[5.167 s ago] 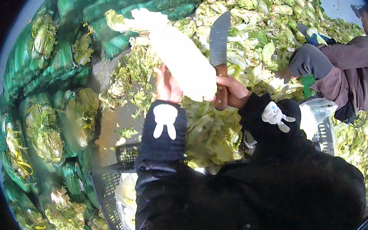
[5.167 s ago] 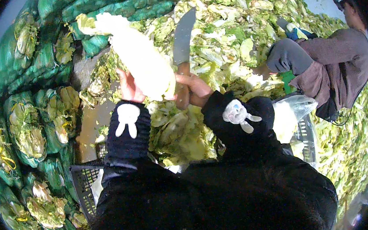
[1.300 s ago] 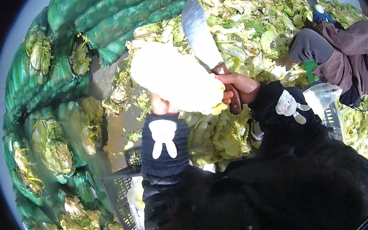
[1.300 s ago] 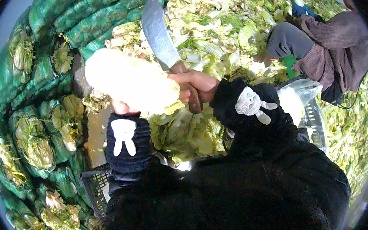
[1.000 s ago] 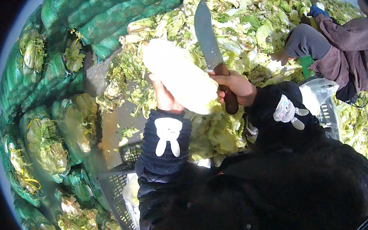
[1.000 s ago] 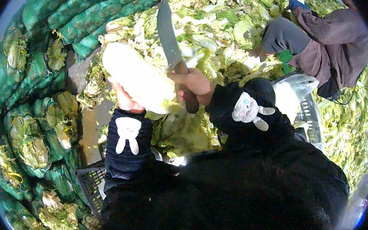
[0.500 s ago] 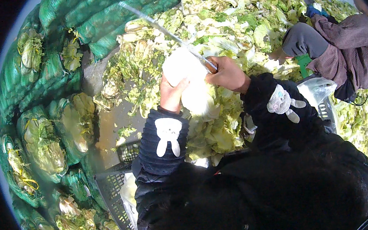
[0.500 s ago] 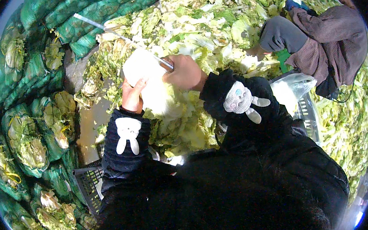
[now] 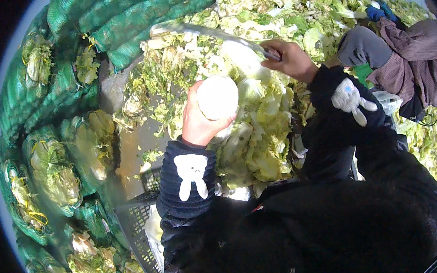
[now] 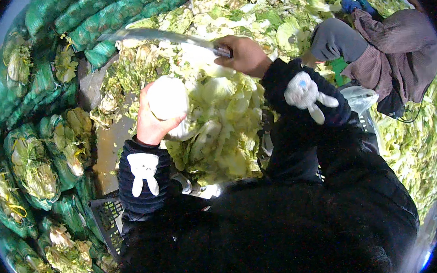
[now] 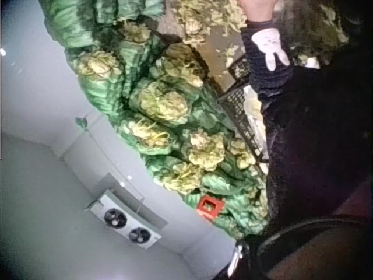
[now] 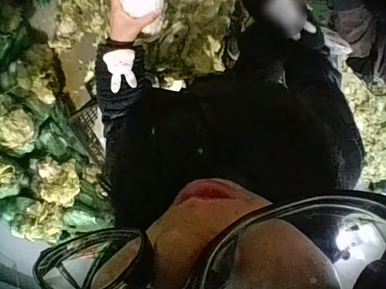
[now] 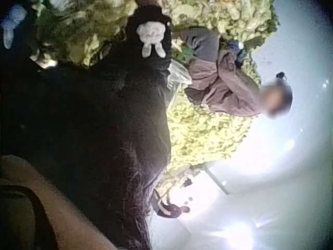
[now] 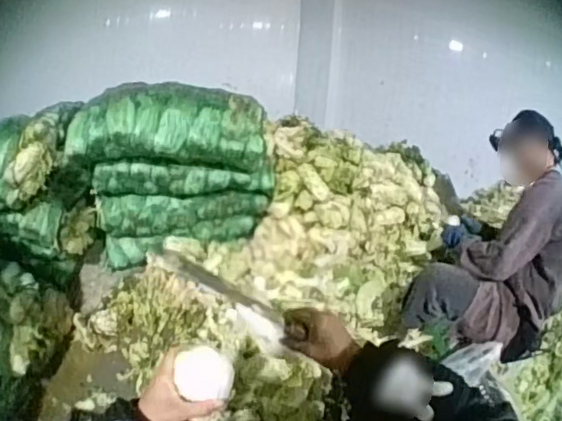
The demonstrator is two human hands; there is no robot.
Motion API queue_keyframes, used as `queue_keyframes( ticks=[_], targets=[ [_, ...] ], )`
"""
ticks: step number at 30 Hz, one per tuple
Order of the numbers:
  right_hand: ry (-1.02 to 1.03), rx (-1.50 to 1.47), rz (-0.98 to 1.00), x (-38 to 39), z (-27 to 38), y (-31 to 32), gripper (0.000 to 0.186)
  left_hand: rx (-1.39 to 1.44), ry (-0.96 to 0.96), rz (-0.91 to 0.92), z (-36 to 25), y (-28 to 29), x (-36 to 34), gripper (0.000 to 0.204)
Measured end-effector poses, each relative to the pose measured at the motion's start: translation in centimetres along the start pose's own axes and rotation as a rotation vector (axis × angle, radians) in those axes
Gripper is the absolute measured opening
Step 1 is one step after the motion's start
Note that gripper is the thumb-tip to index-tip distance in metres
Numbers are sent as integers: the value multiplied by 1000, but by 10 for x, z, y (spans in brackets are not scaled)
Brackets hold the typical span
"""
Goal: The person trims the outer leaves and base of napa cabbage heads using a knife. They peel off loose leaves, cut the core, and place the trimmed cabbages into a black crate.
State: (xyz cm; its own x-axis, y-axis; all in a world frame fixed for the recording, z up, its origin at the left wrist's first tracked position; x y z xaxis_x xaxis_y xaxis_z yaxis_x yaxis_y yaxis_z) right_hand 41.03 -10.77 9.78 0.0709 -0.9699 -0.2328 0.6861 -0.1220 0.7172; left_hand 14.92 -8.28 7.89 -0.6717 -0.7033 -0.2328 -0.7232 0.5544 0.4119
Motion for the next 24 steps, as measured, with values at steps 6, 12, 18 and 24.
queue_keyframes(
  ticks=[6, 12, 18, 24],
  targets=[
    [246, 183, 313, 26, 54, 6, 19, 145, -30, 81, -1, -4, -5, 63],
    [298, 308, 416, 20, 56, 6, 15, 235, 40, 60, 5, -14, -3, 74],
    [102, 313, 409, 8, 9, 13, 16, 205, -58, 182, 5, 0, 5, 78],
    [-681, -779, 457, 37, -12, -35, 29, 1226, 301, -211, 36, 7, -3, 40]
  ],
)
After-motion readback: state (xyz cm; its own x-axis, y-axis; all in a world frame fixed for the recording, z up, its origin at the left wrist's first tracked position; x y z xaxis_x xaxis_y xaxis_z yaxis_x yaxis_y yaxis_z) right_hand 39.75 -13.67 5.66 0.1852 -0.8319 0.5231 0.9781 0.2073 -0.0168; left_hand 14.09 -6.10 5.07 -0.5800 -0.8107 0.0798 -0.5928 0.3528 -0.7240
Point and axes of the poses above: each hand's wrist, its own x-axis away from the middle knuckle, its own y-axis out of the back of the hand, z = x × y, the point moved 1 cm from there along -x, towards the middle knuckle, and after that the axes turned 9 degrees about z, right-handed, at the moved point
